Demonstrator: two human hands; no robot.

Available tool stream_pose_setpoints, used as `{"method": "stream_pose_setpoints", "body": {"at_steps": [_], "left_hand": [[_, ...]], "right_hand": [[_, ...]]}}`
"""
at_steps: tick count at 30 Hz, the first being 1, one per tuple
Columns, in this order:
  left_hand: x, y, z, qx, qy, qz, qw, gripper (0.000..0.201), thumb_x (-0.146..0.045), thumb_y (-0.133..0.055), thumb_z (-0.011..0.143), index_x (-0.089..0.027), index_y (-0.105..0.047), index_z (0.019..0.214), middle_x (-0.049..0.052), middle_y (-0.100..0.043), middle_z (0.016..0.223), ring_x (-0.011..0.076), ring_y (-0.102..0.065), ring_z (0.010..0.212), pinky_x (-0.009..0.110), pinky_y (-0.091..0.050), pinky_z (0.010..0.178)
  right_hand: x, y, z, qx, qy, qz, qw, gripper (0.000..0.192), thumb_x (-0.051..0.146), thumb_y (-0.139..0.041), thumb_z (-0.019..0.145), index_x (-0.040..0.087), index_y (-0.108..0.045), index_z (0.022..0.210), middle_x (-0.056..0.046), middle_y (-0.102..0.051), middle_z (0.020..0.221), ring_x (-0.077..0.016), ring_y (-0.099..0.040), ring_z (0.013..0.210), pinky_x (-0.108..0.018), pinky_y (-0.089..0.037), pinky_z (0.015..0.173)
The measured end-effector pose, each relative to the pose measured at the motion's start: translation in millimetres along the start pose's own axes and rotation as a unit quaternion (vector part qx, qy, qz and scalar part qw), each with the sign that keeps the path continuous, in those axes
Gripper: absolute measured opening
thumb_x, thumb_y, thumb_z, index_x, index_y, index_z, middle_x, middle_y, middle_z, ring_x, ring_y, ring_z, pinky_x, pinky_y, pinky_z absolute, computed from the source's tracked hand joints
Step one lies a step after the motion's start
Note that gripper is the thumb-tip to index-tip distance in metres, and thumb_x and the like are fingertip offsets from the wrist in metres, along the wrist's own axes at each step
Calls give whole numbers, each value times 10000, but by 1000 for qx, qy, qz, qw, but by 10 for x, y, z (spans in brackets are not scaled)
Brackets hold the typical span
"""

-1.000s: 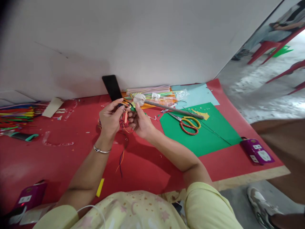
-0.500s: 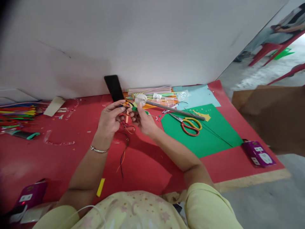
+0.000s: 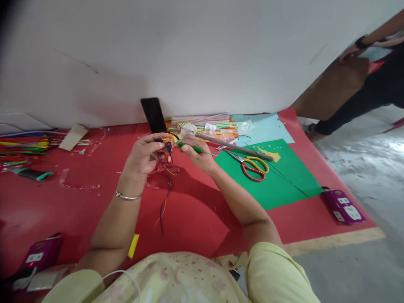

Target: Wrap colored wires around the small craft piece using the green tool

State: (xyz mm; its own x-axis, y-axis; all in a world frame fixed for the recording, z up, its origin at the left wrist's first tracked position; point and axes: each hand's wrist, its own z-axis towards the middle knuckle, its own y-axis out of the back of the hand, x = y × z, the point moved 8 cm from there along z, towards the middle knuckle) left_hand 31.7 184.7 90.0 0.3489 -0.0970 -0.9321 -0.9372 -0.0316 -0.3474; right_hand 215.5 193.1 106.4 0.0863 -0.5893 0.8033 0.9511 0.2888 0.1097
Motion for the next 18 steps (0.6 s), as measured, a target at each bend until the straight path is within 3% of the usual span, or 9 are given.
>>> {"method": "stream_pose_setpoints", "body": {"at_steps": [4,9,13,18], "left_hand": [[-44,3,-18,-4,-5,8,1000,366,-210,-893,583,-174,-885,948,25,-788,762,134,-671,564,225,-481,465],[-64,-51,-32,8,-4,-3,1000,370,-255,-937,604,-185,-890,964,27,-793,785,130,-671,577,219,-496,457],[-101,-72,-30,14,-38,-16,999,352,-233,-990,589,-201,-893,926,28,-820,856,96,-646,571,204,-501,469],[-115,-90,-27,26,-59,-29,997,367,-208,-1023,539,-233,-913,889,6,-795,743,79,-596,500,194,-434,443]], "right_hand": [[103,19,20,21,50,-49,997,561,750,-660,1046,233,-862,966,-75,-766,913,-220,-682,853,-402,-596,873],[79,-27,-5,10,32,-20,999,620,783,-612,1052,224,-866,965,-87,-772,905,-222,-678,841,-405,-597,867],[30,-66,-30,-2,-7,20,1000,645,810,-623,1031,216,-863,956,-84,-764,895,-199,-661,794,-369,-576,780],[-62,-97,-54,-13,-49,67,996,693,855,-622,1001,205,-843,916,-69,-747,853,-163,-599,694,-315,-498,614]]}}
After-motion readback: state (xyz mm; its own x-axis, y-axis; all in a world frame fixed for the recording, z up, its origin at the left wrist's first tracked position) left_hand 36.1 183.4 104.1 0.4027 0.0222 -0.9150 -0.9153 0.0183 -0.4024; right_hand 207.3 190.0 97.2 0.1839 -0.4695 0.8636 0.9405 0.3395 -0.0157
